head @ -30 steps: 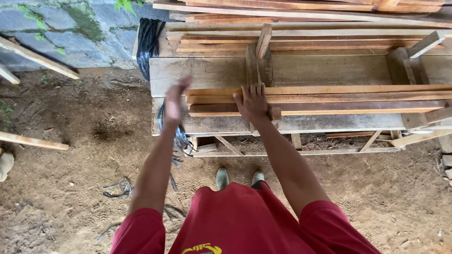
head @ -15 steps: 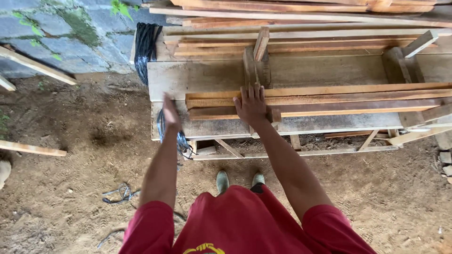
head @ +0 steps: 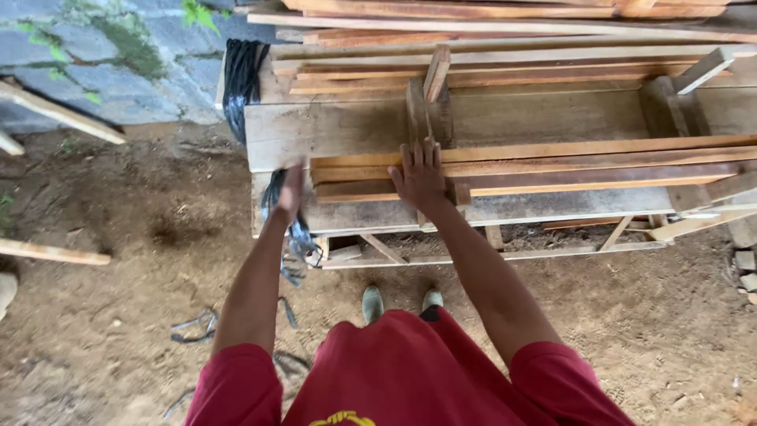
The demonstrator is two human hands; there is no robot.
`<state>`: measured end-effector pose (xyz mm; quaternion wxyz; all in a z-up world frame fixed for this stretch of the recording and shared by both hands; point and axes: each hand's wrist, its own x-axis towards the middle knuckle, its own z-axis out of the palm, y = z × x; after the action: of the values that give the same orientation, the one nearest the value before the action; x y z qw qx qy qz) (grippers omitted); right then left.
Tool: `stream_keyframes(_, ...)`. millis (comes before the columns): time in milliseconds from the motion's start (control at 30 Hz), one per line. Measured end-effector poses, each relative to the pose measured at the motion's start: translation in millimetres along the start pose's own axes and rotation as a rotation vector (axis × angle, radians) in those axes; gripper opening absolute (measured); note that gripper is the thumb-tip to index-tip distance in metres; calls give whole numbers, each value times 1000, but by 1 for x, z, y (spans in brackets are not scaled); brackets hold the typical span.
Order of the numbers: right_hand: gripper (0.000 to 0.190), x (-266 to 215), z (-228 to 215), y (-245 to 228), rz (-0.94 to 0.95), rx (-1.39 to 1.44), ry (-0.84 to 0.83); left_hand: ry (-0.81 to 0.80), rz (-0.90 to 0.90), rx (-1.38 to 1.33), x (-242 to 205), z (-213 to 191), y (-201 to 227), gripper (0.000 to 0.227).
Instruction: Bundling wooden slats together using plastic strips.
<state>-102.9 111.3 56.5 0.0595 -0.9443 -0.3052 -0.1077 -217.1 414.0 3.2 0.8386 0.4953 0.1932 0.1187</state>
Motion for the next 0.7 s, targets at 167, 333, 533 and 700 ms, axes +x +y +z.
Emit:
stream_keyframes(167, 69, -2, 4, -10, -59, 12, 25, -52, -26, 144, -32, 42, 9, 57)
stream_keyframes(333, 76, -2, -18, -10, -124, 51, -86, -38, -343, -1745, 33, -36, -38, 58)
stream_keyframes(533, 73, 6, -19, -12, -137, 27, -62, -23, -7, 29, 13, 40, -3, 68)
stream_keyframes(700, 83, 5, -40, -15, -128, 10, -235, -183, -153, 141, 7, 25, 18, 65)
